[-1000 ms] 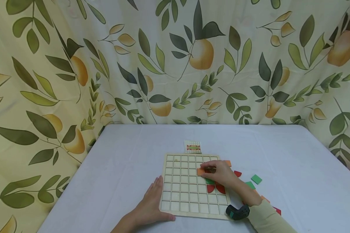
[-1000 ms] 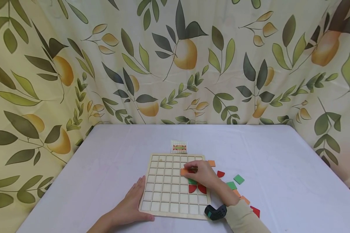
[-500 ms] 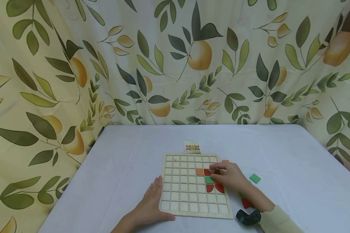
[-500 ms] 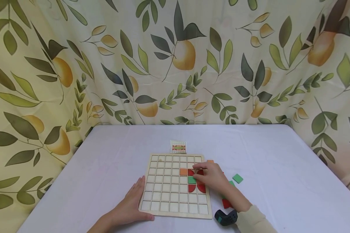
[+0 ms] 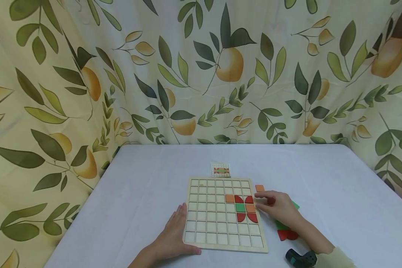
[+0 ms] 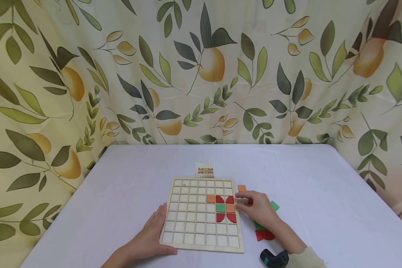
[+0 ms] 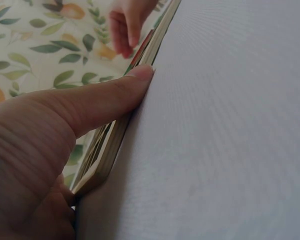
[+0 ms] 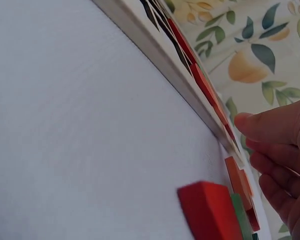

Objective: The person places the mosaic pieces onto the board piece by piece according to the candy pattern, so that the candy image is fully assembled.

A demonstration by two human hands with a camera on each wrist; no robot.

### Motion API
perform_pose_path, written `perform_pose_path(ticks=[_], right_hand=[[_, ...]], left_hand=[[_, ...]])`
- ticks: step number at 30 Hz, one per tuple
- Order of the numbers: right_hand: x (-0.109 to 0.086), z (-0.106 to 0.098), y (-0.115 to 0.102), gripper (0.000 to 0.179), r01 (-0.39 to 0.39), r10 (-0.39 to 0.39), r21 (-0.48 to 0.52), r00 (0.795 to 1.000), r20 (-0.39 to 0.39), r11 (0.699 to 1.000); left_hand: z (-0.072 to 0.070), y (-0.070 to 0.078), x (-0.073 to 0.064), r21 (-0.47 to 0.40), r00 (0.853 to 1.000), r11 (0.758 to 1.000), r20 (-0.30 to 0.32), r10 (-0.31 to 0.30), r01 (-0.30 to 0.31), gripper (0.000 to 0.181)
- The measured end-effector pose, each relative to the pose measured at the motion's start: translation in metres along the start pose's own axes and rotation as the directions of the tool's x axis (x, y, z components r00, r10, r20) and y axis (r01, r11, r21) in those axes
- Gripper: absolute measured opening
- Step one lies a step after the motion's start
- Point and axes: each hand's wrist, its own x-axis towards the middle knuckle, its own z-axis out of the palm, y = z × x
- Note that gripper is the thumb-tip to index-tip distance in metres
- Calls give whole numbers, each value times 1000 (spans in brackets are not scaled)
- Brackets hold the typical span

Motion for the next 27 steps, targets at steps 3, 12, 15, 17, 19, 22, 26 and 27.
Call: perform_pose_path(ticks=[3, 12, 15, 17, 19, 22, 26, 27], right_hand=[[-3, -3, 1, 37, -32, 33, 5, 999, -1, 999], [-20, -22, 16, 39, -76, 76, 1, 996, -36, 997], [-24, -28, 20, 40, -89, 88, -26, 995, -47, 996], [-26, -31, 24, 42, -104, 101, -43, 993, -57, 994], [-28, -34, 27, 45, -125, 122, -49, 991, -59, 991], [-30, -38, 31, 47, -168, 164, -55, 985, -58, 984], [-33, -42, 36, 49, -210, 208, -56, 977, -52, 976], [-34, -43, 37, 50, -218, 215, -58, 975, -52, 974]], left_hand=[[-1, 1, 0, -1, 1000, 1000, -1, -1, 1, 131], [-2, 3, -1, -8, 1000, 1000, 0, 2, -2, 129], [-2, 3, -1, -9, 1000, 1000, -2, 4, -4, 129], [-2, 3, -1, -3, 1000, 1000, -3, 9, -9, 129], [-1, 2, -1, 0, 1000, 1000, -5, 12, -12, 129], [0, 1, -1, 8, 1000, 1000, -8, 18, -18, 129], [0, 1, -1, 10, 1000, 1000, -12, 21, -21, 129], [0, 1, -1, 9, 1000, 1000, -12, 20, -20, 129]])
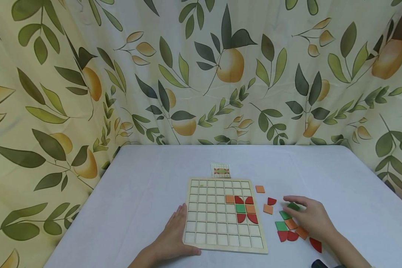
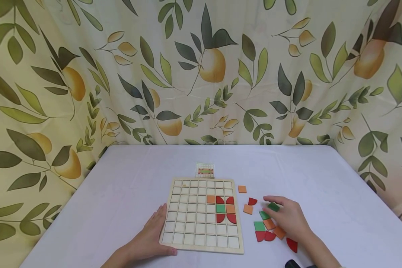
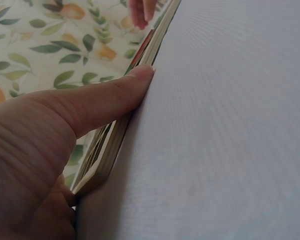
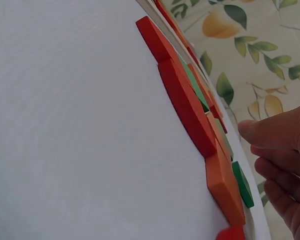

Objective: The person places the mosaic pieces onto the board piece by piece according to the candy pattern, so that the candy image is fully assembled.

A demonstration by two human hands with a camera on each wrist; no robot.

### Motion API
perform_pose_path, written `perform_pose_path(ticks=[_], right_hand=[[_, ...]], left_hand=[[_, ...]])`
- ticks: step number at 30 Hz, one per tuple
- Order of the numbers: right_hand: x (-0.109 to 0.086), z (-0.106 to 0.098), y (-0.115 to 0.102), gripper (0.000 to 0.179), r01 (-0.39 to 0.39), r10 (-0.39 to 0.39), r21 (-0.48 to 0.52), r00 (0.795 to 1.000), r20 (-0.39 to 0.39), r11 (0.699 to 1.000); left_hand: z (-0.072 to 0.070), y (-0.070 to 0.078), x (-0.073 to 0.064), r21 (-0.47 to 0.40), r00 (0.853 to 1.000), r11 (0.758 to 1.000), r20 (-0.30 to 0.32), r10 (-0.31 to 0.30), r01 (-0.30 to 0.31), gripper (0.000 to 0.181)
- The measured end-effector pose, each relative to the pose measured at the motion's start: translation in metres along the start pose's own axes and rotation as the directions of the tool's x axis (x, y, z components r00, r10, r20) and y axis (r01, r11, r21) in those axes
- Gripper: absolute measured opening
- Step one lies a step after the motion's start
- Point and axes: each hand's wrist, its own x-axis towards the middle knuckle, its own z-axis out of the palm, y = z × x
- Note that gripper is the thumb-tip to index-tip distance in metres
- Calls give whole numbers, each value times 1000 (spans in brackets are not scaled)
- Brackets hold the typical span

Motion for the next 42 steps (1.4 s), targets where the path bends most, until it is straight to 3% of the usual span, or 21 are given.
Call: perform_pose_path(ticks=[10, 18, 26, 42], right_hand=[[-7, -10, 13, 57, -74, 74, -17, 997, 5, 997], [-7, -9, 19, 58, -12, 10, -70, 1000, -26, 997], [-5, -6, 20, 46, 15, -19, -79, 999, -42, 997], [-1, -9, 21, 43, 23, -23, -38, 999, 23, 999]], left_hand=[[1, -1, 0, 2, 1000, 1000, -1, -8, 8, 130], [3, -3, 0, -5, 1000, 1000, 1, -9, 9, 131], [1, -2, 1, 0, 1000, 1000, 5, -18, 18, 132], [1, -2, 0, 1, 1000, 1000, -3, 2, -2, 130]])
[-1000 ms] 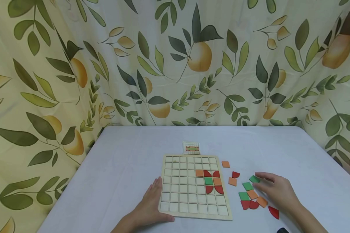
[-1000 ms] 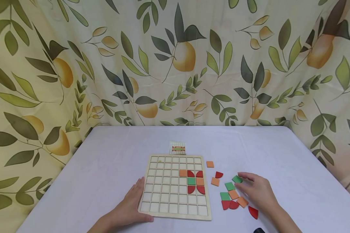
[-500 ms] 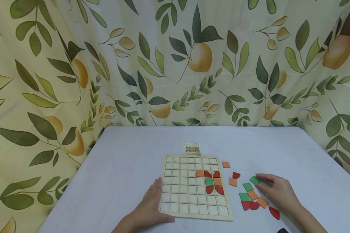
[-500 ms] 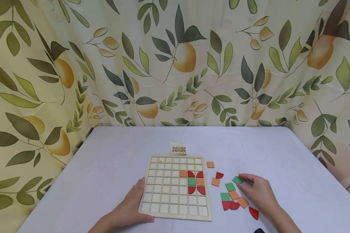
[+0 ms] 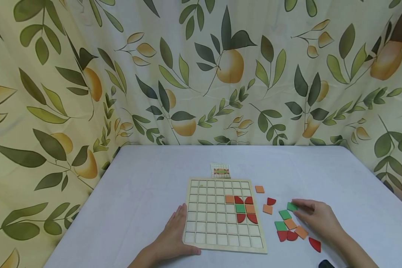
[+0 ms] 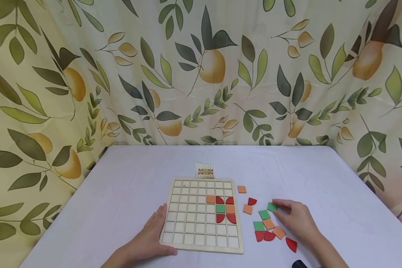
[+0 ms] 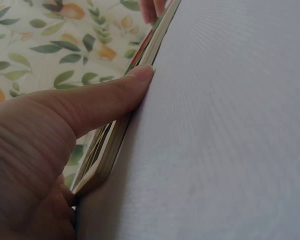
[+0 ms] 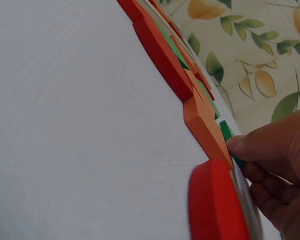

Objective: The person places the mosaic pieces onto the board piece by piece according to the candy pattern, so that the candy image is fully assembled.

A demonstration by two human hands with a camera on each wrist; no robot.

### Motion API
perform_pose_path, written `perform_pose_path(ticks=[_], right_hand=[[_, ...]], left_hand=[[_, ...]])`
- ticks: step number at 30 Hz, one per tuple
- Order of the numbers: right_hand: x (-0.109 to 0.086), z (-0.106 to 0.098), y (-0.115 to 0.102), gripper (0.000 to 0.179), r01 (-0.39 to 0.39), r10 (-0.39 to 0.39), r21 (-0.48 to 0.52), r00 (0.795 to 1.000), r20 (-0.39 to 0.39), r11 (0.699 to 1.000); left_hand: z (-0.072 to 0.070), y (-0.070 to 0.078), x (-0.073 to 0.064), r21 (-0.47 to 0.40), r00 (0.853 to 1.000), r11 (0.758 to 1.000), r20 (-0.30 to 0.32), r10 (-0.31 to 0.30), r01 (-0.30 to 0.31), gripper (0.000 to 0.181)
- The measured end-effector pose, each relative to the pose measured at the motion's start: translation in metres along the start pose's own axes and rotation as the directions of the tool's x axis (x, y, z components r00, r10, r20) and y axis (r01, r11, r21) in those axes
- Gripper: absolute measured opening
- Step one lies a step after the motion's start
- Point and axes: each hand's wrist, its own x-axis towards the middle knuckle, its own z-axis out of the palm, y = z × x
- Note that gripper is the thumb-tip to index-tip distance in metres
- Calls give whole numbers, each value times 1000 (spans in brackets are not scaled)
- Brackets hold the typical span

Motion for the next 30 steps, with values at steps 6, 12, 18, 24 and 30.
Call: perform_pose_path(ticks=[6, 12, 18, 24, 30], right_hand=[[1, -1, -7, 45, -14, 12, 54, 1000, 26, 998], [3, 4, -16, 46, -23, 19, 104, 999, 43, 994], [6, 11, -25, 44, 25, -29, 102, 999, 42, 994], [6, 18, -38, 39, 116, -120, 116, 992, 29, 986], [9, 26, -45, 33, 166, -170, 121, 985, 23, 979]], left_hand=[[-1, 1, 0, -11, 1000, 1000, 13, -15, 16, 130], [-1, 0, 0, -10, 1000, 1000, 7, -2, 2, 129], [-1, 0, 0, -3, 1000, 1000, 1, 5, -5, 129], [0, 0, 0, -3, 1000, 1000, 2, -1, 1, 130], [1, -1, 0, 0, 1000, 1000, 3, 1, -1, 129]])
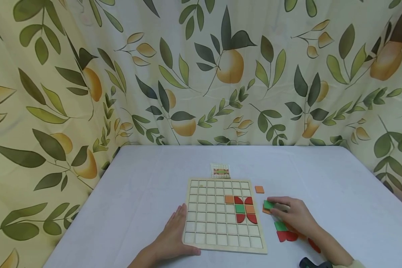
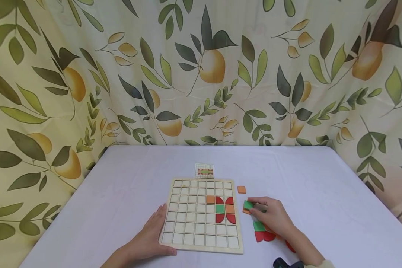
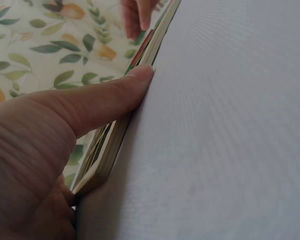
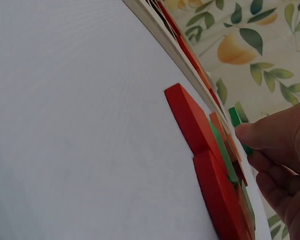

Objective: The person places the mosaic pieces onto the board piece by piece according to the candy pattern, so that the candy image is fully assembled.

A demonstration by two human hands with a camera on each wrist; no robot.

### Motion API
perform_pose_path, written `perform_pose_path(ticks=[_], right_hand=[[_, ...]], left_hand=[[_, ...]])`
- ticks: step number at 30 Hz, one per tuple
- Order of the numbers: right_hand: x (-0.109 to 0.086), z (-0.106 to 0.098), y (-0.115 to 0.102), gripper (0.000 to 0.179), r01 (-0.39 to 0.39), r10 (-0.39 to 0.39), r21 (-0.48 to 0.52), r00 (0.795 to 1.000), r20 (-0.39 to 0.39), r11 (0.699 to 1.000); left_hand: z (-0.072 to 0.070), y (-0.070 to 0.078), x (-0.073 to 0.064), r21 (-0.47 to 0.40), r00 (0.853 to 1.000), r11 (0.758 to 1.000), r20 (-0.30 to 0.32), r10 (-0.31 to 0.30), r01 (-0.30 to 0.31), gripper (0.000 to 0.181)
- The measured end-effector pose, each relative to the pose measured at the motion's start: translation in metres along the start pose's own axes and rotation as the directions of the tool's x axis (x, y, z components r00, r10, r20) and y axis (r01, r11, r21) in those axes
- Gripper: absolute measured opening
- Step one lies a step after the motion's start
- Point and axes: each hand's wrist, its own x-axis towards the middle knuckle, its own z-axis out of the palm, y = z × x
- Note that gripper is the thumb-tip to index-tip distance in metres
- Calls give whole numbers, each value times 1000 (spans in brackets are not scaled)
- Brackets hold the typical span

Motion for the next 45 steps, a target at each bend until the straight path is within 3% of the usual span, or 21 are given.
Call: perform_pose_path(ticks=[8, 16, 21, 25, 33, 45], right_hand=[[4, 9, -9, 34, 67, -67, 1, 998, -4, 998], [9, 21, -18, 31, 115, -115, -20, 993, -20, 993], [12, 28, -23, 31, 177, -177, 8, 984, 1, 984], [15, 33, -28, 30, 183, -184, 16, 983, 20, 983], [18, 42, -37, 30, 249, -250, 28, 968, 35, 968], [20, 53, -42, 29, 240, -239, 3, 965, 106, 971]], left_hand=[[0, 0, -1, 2, 1000, 1000, 0, -7, 7, 130], [0, 0, -1, 1, 999, 999, -27, 33, -33, 129], [-1, 1, -2, -4, 1000, 1000, -15, 18, -18, 129], [-2, 2, -1, -3, 1000, 1000, -2, 4, -4, 129], [-2, 1, -1, 0, 1000, 1000, -5, 14, -14, 129], [-3, 2, 0, 0, 1000, 1000, 0, 8, -8, 129]])
